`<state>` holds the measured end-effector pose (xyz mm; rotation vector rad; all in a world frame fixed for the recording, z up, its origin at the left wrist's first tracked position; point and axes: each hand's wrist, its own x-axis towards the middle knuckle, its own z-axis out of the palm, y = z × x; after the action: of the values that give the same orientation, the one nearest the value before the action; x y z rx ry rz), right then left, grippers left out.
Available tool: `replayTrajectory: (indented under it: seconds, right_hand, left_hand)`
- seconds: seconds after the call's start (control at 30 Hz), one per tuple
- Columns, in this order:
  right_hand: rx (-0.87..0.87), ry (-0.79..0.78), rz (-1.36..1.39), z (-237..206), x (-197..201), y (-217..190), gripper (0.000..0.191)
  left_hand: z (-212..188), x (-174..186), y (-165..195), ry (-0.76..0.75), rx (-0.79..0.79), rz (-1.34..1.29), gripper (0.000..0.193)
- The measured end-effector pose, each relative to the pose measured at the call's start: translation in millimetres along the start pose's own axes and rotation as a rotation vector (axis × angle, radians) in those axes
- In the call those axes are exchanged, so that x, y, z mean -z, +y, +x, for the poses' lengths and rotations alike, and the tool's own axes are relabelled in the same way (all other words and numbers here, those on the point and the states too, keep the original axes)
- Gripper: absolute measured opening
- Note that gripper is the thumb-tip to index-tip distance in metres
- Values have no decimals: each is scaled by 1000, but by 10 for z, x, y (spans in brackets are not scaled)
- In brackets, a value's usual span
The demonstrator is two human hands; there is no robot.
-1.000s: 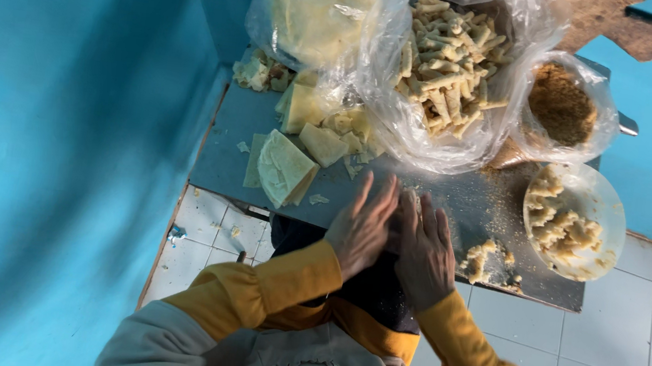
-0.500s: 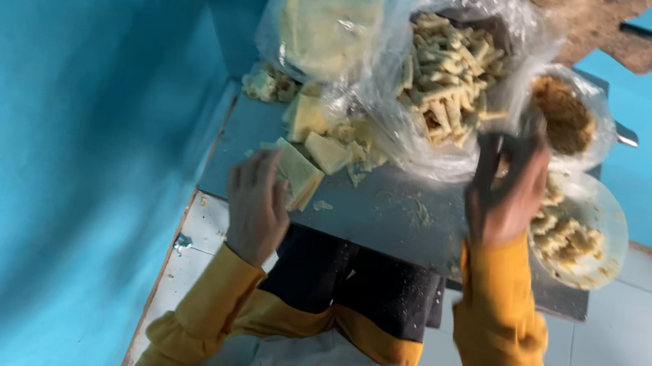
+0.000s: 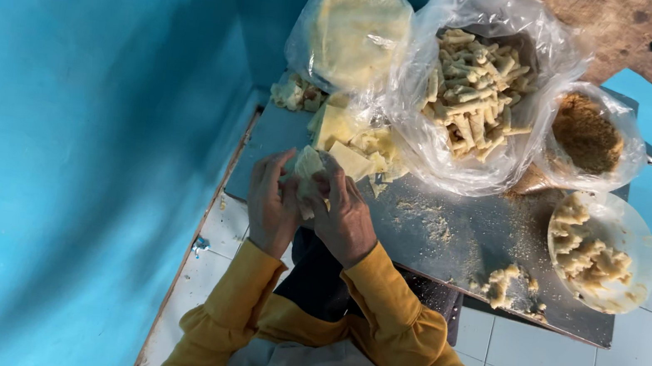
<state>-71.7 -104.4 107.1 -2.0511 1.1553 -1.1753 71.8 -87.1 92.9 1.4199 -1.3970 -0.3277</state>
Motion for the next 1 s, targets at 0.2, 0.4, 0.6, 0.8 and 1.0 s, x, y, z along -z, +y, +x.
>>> replayTrajectory:
  seconds: [0.2, 0.4, 0.6, 0.8, 1.0]
  right_hand:
    - [-101, -17, 85, 75, 42, 66, 41]
    - [-121, 40, 154, 123, 367, 212, 39]
    - [118, 14, -200, 363, 529, 317, 40]
    - [184, -132, -480, 491, 366, 305, 50]
    - [-11, -2, -46, 392, 597, 448, 51]
  left_hand:
    - [-16, 3, -87, -96, 140, -15, 39]
    - [108, -63, -116, -243, 134, 135, 77]
    - [204, -45, -40, -419, 300, 35, 61]
    - [65, -33, 266, -307, 301, -214, 49]
    - [-73, 10, 405, -87, 200, -256, 39]
